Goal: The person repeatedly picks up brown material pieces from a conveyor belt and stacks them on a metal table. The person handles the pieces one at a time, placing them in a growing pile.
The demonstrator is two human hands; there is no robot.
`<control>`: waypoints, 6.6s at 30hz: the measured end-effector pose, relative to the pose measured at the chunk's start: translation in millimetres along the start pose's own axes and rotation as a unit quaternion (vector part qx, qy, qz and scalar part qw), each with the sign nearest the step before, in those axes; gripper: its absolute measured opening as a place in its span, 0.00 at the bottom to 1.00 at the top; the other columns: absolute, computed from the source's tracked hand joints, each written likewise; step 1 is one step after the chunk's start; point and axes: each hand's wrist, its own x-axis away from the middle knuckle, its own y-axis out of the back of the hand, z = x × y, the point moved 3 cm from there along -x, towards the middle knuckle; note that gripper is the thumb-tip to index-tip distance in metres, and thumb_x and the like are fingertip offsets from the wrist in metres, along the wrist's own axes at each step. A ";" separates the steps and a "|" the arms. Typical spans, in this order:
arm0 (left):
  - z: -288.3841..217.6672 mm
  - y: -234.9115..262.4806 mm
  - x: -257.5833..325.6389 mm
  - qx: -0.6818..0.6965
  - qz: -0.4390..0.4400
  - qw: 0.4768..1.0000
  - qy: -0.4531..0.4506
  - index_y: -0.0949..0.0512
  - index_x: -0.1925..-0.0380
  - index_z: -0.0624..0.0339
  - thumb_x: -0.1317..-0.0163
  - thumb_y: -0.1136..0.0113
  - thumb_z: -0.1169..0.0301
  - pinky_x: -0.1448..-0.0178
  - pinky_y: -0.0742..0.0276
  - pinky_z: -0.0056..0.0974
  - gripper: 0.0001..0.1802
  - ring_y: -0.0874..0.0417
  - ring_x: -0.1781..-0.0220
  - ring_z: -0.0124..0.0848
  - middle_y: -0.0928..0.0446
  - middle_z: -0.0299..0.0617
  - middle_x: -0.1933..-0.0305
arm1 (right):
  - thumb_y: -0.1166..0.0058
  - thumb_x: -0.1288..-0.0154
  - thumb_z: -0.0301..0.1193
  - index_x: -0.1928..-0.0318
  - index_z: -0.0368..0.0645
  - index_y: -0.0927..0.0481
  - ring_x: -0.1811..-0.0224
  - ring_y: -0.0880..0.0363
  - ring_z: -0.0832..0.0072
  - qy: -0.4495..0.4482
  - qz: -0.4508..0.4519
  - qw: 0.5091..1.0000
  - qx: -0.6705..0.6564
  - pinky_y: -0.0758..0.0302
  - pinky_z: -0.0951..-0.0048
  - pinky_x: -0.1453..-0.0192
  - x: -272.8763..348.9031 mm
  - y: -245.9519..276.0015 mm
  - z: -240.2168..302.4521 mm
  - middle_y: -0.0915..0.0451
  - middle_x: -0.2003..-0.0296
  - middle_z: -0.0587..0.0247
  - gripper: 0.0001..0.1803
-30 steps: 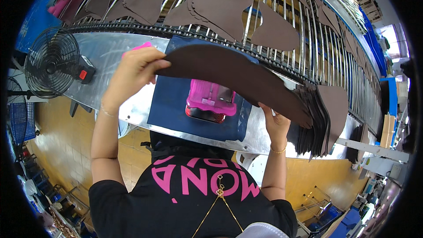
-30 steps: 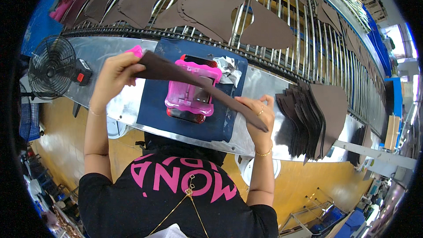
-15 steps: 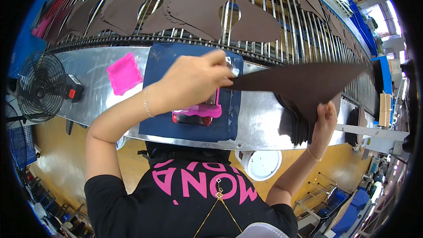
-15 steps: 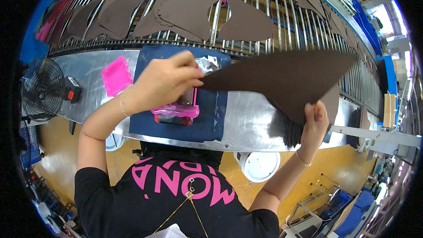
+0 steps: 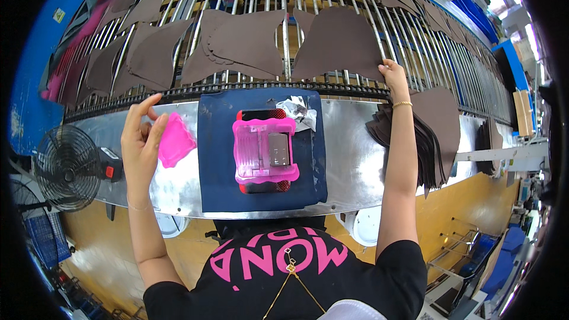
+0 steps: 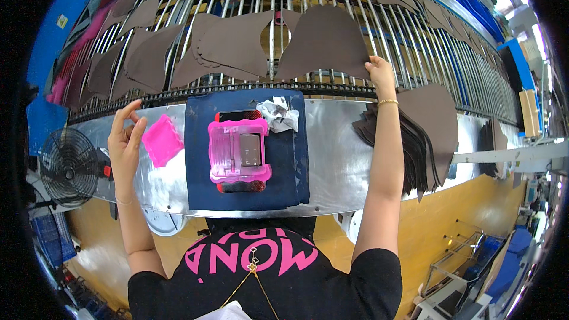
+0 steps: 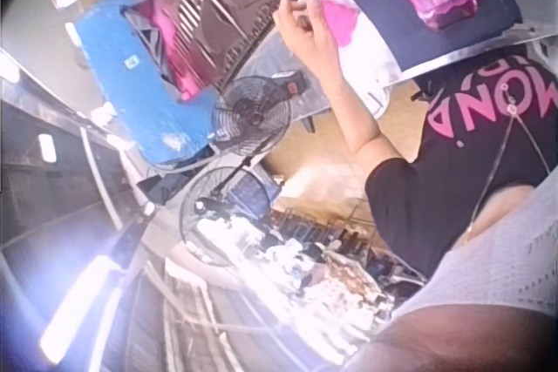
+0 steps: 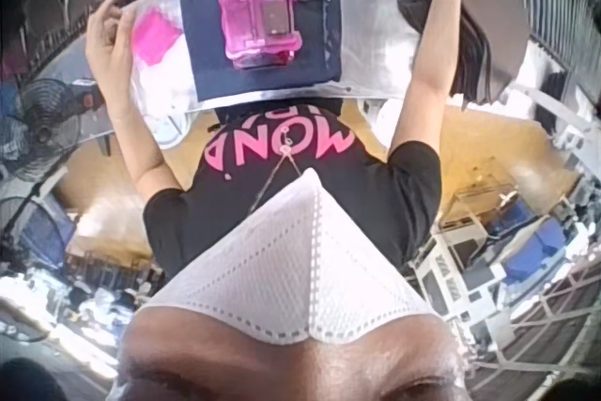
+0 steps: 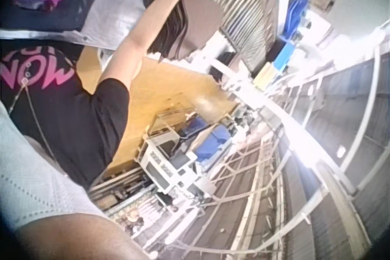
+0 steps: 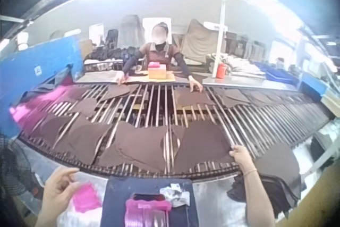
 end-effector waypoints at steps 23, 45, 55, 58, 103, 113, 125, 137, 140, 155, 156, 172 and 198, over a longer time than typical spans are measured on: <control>23.0 -38.0 -14.8 0.112 0.075 0.991 -0.009 0.29 0.43 0.60 0.34 0.45 0.75 0.76 0.48 0.20 0.19 0.41 0.77 0.11 0.33 0.29 0.64 | 0.39 0.45 0.52 0.56 0.34 0.19 0.50 0.24 0.54 -0.194 -0.322 0.836 0.400 0.28 0.59 0.46 249.9 203.3 -26.9 0.22 0.56 0.44 0.31; 22.0 -38.2 -3.8 0.118 0.090 0.989 -0.007 0.30 0.42 0.60 0.34 0.45 0.76 0.77 0.48 0.21 0.20 0.39 0.78 0.12 0.31 0.30 0.63 | 0.31 0.53 0.48 0.58 0.40 0.23 0.54 0.20 0.59 -0.224 -0.298 0.838 0.398 0.27 0.61 0.52 241.6 224.7 -15.8 0.17 0.61 0.51 0.29; 7.7 -48.0 -7.5 0.115 0.106 0.987 -0.020 0.28 0.44 0.60 0.35 0.46 0.78 0.75 0.45 0.21 0.18 0.40 0.76 0.13 0.32 0.31 0.62 | 0.54 0.30 0.32 0.56 0.41 0.29 0.76 0.20 0.55 0.011 -0.360 0.812 0.460 0.29 0.60 0.72 248.6 164.0 82.4 0.22 0.80 0.48 0.08; -11.3 -49.7 -12.4 0.113 0.111 0.987 -0.040 0.28 0.44 0.60 0.35 0.45 0.77 0.73 0.43 0.21 0.18 0.39 0.75 0.14 0.32 0.31 0.60 | 0.54 0.29 0.31 0.58 0.39 0.30 0.77 0.18 0.63 0.085 -0.373 0.882 0.274 0.26 0.67 0.75 250.7 143.1 137.6 0.20 0.77 0.52 0.08; -67.6 -138.3 11.6 -0.101 0.280 0.907 -0.297 0.21 0.70 0.56 0.48 0.36 0.72 0.71 0.26 0.41 0.05 0.21 0.72 0.40 0.27 0.40 0.68 | 0.41 0.38 0.21 0.73 0.39 0.25 0.73 0.35 0.89 0.114 -0.076 0.982 -0.130 0.38 0.87 0.69 289.2 92.6 39.5 0.28 0.76 0.75 0.07; -153.6 -151.5 -90.5 -0.023 0.013 0.872 -0.489 0.20 0.77 0.60 0.47 0.35 0.69 0.55 0.31 0.44 0.07 0.26 0.60 0.41 0.30 0.41 0.68 | 0.37 0.41 0.25 0.49 0.39 0.25 0.73 0.34 0.86 0.214 -0.217 0.949 -0.083 0.35 0.84 0.68 248.4 97.6 102.4 0.23 0.65 0.69 0.19; -187.2 -148.7 -157.7 -0.190 -0.144 0.762 -0.602 0.22 0.59 0.51 0.46 0.46 0.67 0.39 0.40 0.50 0.13 0.37 0.39 0.44 0.35 0.50 0.47 | 0.56 0.28 0.28 0.61 0.36 0.28 0.83 0.26 0.83 0.113 0.005 0.973 -0.200 0.31 0.81 0.79 111.1 -64.6 127.1 0.26 0.77 0.67 0.07; -79.0 -31.7 -63.0 -0.156 0.009 0.952 -0.264 0.31 0.41 0.46 0.45 0.34 0.66 0.34 0.38 0.46 0.30 0.37 0.35 0.48 0.41 0.49 0.37 | 0.47 0.34 0.29 0.58 0.36 0.29 0.85 0.28 0.81 -0.062 -0.015 0.968 -0.244 0.32 0.81 0.83 -7.7 -135.1 37.3 0.23 0.73 0.62 0.09; -56.2 -25.6 -47.7 -0.099 0.035 0.977 -0.185 0.31 0.40 0.50 0.44 0.34 0.66 0.35 0.36 0.44 0.30 0.36 0.35 0.44 0.42 0.47 0.37 | 0.36 0.42 0.34 0.58 0.39 0.32 0.85 0.32 0.83 -0.082 -0.086 0.972 -0.201 0.34 0.83 0.84 6.8 -113.8 47.2 0.25 0.74 0.65 0.20; -96.2 -103.3 33.2 0.365 0.473 0.777 0.198 0.32 0.46 0.62 0.35 0.43 0.63 0.44 0.29 0.36 0.21 0.22 0.49 0.33 0.22 0.49 0.53 | 0.37 0.49 0.47 0.69 0.40 0.22 0.71 0.21 0.61 0.489 0.443 0.749 0.065 0.25 0.62 0.71 307.7 -39.8 247.4 0.26 0.70 0.62 0.21; -101.1 -106.4 37.0 0.366 0.477 0.771 0.208 0.33 0.46 0.61 0.36 0.42 0.66 0.47 0.28 0.35 0.21 0.21 0.52 0.32 0.22 0.49 0.54 | 0.37 0.49 0.47 0.71 0.40 0.22 0.71 0.21 0.61 0.490 0.449 0.744 0.066 0.25 0.62 0.70 310.9 -37.8 243.5 0.26 0.71 0.62 0.21; -111.1 -126.0 57.3 0.404 0.405 0.818 0.062 0.34 0.48 0.63 0.45 0.37 0.84 0.46 0.24 0.37 0.25 0.21 0.51 0.35 0.23 0.50 0.56 | 0.37 0.48 0.49 0.70 0.39 0.17 0.69 0.19 0.61 0.389 0.455 0.801 -0.023 0.24 0.63 0.64 326.3 -27.0 211.5 0.18 0.73 0.57 0.22; -63.9 -70.4 37.5 0.314 0.074 0.944 -0.069 0.38 0.37 0.61 0.37 0.44 0.73 0.38 0.34 0.41 0.28 0.22 0.47 0.37 0.30 0.52 0.41 | 0.27 0.57 0.45 0.57 0.32 0.21 0.61 0.20 0.63 -0.201 -0.314 0.899 0.230 0.25 0.65 0.54 211.2 244.9 -76.1 0.19 0.64 0.52 0.33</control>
